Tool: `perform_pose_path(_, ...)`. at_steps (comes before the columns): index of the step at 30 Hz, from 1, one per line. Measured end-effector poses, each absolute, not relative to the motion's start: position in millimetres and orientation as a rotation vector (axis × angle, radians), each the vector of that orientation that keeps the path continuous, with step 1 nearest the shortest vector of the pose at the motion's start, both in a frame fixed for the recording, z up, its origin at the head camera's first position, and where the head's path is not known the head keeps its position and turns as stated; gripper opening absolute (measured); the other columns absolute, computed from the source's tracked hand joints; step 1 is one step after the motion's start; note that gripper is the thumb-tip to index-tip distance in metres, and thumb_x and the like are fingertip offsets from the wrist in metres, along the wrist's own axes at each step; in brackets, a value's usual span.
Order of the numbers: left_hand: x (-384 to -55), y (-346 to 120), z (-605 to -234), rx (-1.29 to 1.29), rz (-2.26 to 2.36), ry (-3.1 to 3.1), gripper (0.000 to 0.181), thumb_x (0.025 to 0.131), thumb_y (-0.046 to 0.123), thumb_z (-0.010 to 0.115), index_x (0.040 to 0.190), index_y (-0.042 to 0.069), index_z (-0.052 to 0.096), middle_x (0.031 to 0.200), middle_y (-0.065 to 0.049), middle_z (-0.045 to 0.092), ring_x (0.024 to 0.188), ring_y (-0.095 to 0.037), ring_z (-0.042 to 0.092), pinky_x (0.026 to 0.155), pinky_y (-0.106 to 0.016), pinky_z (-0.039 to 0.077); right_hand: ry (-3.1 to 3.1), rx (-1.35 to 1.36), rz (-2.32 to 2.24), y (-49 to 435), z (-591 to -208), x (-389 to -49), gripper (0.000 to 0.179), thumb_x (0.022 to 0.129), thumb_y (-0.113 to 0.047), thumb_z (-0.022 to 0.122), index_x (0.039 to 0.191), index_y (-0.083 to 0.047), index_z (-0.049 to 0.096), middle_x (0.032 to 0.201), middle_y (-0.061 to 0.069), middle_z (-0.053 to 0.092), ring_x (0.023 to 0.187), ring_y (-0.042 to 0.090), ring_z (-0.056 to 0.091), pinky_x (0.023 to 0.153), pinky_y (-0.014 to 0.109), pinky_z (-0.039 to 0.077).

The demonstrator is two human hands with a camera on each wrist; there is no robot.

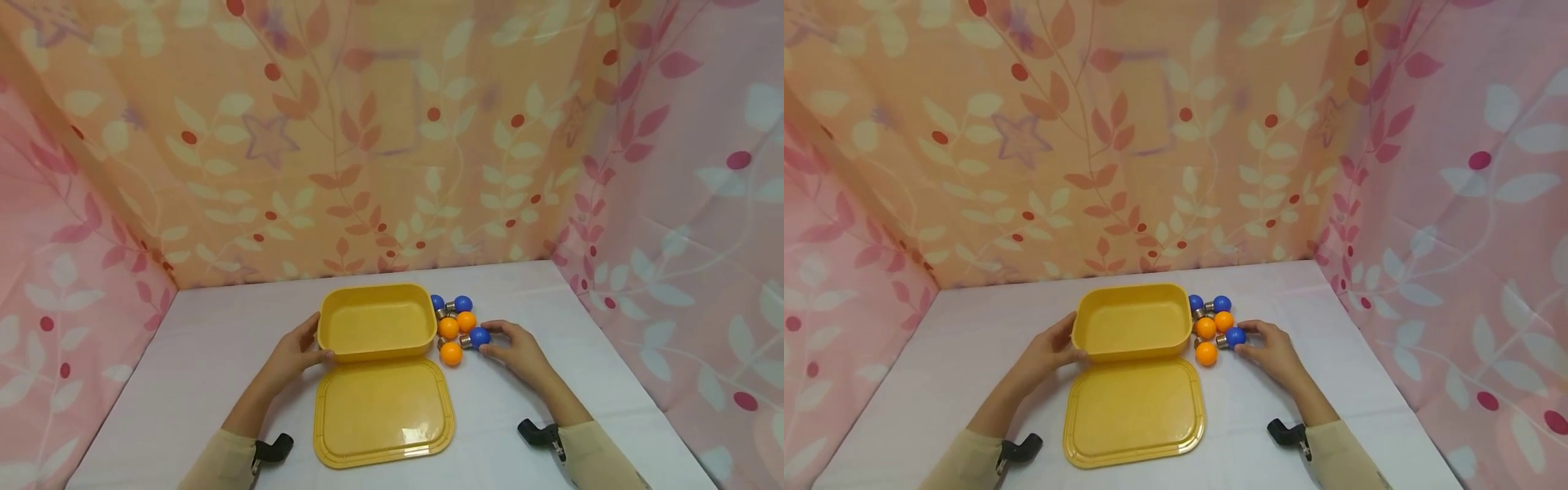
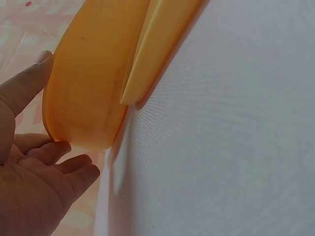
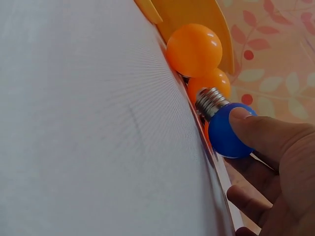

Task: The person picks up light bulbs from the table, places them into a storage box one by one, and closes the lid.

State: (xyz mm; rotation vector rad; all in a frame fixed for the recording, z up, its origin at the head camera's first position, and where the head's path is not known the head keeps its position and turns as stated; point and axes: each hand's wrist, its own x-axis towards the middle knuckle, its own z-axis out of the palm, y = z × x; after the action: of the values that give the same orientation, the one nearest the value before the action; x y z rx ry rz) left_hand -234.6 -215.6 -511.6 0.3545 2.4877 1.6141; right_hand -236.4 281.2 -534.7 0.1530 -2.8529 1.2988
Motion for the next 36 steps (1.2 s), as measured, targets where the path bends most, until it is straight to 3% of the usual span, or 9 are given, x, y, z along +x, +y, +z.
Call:
perform_pose_path(10,-230.3,-215.7,-510.2,0.327,1.636,2.466,0.109,0.081,0.042,0.087,0.164,0.012,0.022,0.169,-0.009,0.026,0.155,-0.028,0.027,0.124,-0.045,0.028,-2.852,0.138,1.358,282.9,-501.6,-233.9,0.058,0.088,-0.05,0.079,0.137,-0.023,0.062,0.142,0.009,0.06,0.141,0.038,0.044,0.118,0.073,0.025)
perform_pose_path(15,-225.8,-217.4,-508.8,0.31,1.627,2.467,0.109,0.082,0.042,0.086,0.165,0.012,0.021,0.169,-0.01,0.025,0.154,-0.029,0.028,0.124,-0.046,0.028,-2.837,0.274,1.312,274.6,-478.6,-246.2,0.058,0.089,-0.046,0.079,0.138,-0.02,0.062,0.141,0.008,0.062,0.141,0.037,0.046,0.119,0.071,0.026)
perform_pose_path(28,-228.8,-211.9,-508.3,0.326,1.66,2.461,0.107,0.083,0.038,0.085,0.164,0.011,0.021,0.169,-0.01,0.025,0.155,-0.028,0.027,0.125,-0.047,0.027,-2.887,0.615,1.192,237.9,-420.7,-293.4,0.048,0.089,-0.032,0.082,0.134,-0.024,0.066,0.138,0.006,0.063,0.137,0.035,0.049,0.117,0.069,0.033)
perform_pose_path(36,-232.9,-206.0,-508.9,0.326,1.719,2.399,0.108,0.083,0.033,0.087,0.164,0.009,0.019,0.17,-0.009,0.023,0.155,-0.026,0.025,0.125,-0.043,0.025,-2.919,0.799,1.151,213.9,-408.5,-317.6,0.045,0.09,-0.037,0.08,0.132,-0.027,0.067,0.139,0.003,0.063,0.138,0.032,0.05,0.118,0.068,0.032)
